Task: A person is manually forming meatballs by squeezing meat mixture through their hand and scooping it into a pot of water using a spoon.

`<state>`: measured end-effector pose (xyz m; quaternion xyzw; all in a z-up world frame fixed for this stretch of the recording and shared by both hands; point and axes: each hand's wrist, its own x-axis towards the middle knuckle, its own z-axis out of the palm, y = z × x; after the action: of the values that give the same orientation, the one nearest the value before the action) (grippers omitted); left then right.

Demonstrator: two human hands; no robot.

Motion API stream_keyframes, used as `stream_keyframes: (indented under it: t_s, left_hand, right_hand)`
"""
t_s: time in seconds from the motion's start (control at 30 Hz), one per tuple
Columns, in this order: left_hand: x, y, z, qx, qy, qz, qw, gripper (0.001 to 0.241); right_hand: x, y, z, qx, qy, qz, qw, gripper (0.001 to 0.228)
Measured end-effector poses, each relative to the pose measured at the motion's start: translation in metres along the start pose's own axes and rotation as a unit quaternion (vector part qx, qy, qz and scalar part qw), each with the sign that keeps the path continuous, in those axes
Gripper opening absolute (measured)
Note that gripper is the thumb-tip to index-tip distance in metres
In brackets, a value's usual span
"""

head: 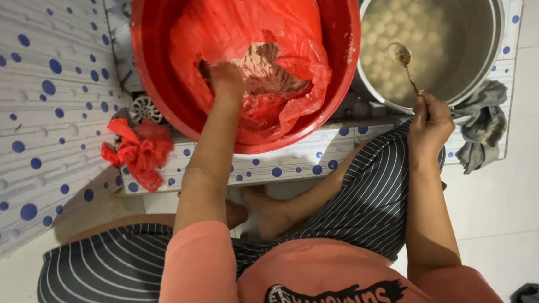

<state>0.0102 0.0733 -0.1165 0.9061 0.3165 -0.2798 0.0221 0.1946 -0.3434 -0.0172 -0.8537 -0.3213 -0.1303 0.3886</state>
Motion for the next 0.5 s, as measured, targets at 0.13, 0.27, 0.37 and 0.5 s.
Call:
stream_keyframes:
  t_s: [0.13, 0.27, 0.37, 0.5]
  left_hand:
    - [0.026, -0.009, 0.027, -0.019, 0.029, -0.056, 0.998, 0.043]
    - [-0.024, -0.004, -0.054, -0.032, -0.122, -0.069, 0.990, 0.046]
    - [-0.011, -0.007, -0.040, -0.029, -0.141, -0.074, 0.987, 0.048]
    - [-0.001, -0.011, -0.012, -0.034, -0.136, -0.081, 0.987, 0.044]
  right_hand:
    - [0.000, -0.006, -0.003, 0.017, 0.002, 0.032, 0.999, 0.010]
    - [0.001, -0.006, -0.002, 0.014, -0.002, 0.059, 0.998, 0.010]
    - [0.001, -0.006, 0.001, 0.009, 0.006, 0.076, 0.997, 0.010]
    - [0.003, -0.006, 0.000, 0.028, 0.017, 0.086, 0.996, 0.010]
